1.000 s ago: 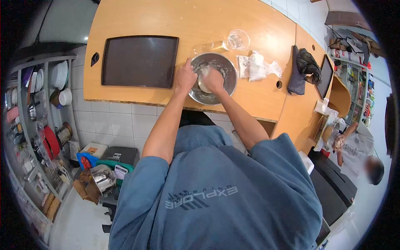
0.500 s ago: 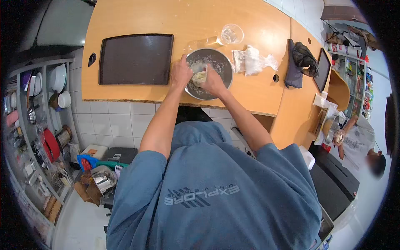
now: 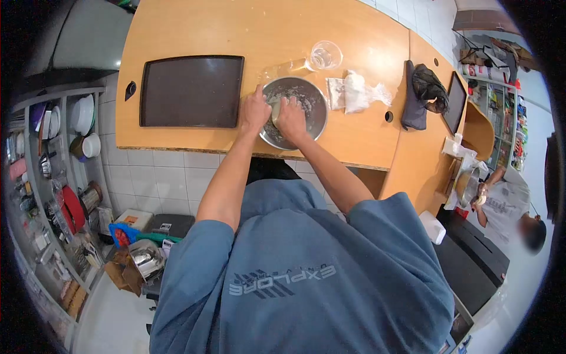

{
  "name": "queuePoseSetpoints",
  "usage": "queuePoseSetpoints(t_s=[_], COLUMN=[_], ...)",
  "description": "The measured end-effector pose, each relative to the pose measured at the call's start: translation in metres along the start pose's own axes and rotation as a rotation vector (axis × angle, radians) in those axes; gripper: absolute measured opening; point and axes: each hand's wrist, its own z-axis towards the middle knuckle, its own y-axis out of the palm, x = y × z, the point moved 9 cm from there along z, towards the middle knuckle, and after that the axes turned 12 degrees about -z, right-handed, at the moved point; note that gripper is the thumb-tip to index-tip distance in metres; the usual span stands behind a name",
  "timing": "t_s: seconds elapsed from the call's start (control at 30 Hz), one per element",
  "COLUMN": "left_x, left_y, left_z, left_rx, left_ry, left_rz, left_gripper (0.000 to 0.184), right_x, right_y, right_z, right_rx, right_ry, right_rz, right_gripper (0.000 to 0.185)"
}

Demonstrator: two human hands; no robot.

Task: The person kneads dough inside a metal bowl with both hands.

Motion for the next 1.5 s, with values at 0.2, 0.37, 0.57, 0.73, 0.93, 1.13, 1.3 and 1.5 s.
queuePoseSetpoints(t_s=[0.2,0.37,0.57,0.73,0.93,1.13,1.3,1.5], left_x=[-0.006,-0.003,-0.001,0.001,-0.001,-0.001,-0.002,0.002], left_y=[0.001,-0.001,0.0,0.002,0.003,0.005,0.004,0.003], left_z=[0.0,0.001,-0.003,-0.003,0.001,0.002,0.001,0.0], left_rx=[0.041,0.034,-0.005,-0.024,-0.052,-0.079,-0.067,-0.035], left_ry=[0.04,0.019,0.023,0.039,0.052,0.029,0.018,0.064], left_rz=[-0.031,-0.013,-0.063,-0.013,0.007,0.006,-0.005,-0.01], left_gripper=[0.042,0.038,0.039,0.037,0.037,0.035,0.032,0.032], right_x=[0.0,0.006,-0.021,-0.02,-0.012,0.02,0.019,-0.004], right_y=[-0.038,-0.031,-0.01,-0.006,-0.002,0.015,-0.033,-0.032], right_z=[-0.012,-0.01,-0.028,-0.028,-0.009,0.0,-0.006,-0.033], right_rx=[-0.037,-0.071,-0.096,-0.034,-0.043,-0.054,0.157,-0.045], right_ry=[0.008,0.045,-0.042,-0.13,-0.003,0.12,0.035,0.11], right_rz=[0.016,0.058,0.037,-0.042,-0.009,0.294,0.501,0.126], right_gripper=[0.046,0.053,0.048,0.03,0.025,0.035,0.037,0.05])
